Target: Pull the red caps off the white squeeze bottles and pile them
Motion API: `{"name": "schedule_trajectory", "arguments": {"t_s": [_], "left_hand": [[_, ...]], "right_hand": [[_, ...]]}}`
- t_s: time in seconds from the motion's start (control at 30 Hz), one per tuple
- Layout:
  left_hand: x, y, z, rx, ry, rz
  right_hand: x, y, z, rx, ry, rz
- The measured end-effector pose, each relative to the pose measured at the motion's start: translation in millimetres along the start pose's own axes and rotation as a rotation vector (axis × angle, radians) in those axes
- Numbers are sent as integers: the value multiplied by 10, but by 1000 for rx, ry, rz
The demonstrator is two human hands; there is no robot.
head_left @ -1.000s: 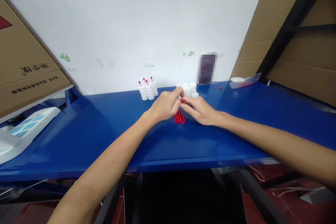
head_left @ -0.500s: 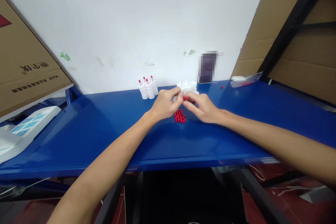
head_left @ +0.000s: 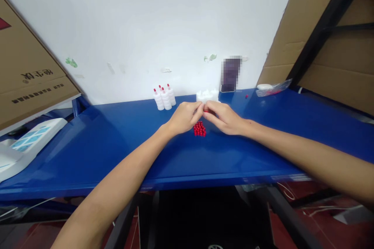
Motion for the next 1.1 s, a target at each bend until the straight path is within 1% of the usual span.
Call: {"name": "schedule_trajectory", "arguments": {"t_s": [0.1, 0.2, 0.33, 0.43, 0.53, 0.63, 0.8, 0.9, 1.0, 1.1], "left_hand": [[-13, -8, -29, 29, -47, 25], [-19, -8, -46, 42, -64, 36], [-9, -28, -78, -8, -87, 31], [23, -90, -135, -114, -152, 17], [64, -217, -162, -144, -192, 41], [91, -361, -107, -152, -156, 86], [142, -564, -47, -153, -121, 163], [173, -666, -41, -163, -103, 213], [196, -752, -21, -189, -79, 263], [207, -821, 52, -186, -12, 312]], "right_hand": [[11, 16, -26, 25, -7, 14], [11, 34, -58, 41, -25, 24], [4, 43, -49, 20, -29, 16], [10, 63, -6, -45, -2, -25], [17, 74, -12, -71, -13, -50], [13, 136, -62, -56, -55, -90], [20, 378, -182, 21, -158, -204], [38, 506, -261, 72, -226, -245], [46, 567, -301, 104, -253, -260], [46, 581, -310, 120, -260, -271]]}}
Point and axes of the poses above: each hand's wrist, its own x-axis away from the middle knuckle, its own z-axis out of the back of the hand, y = z × x, the point moved 9 cm from there along -x, towards the middle knuckle, and after that the axes turned 4 degrees about -z, right-handed, at the moved point
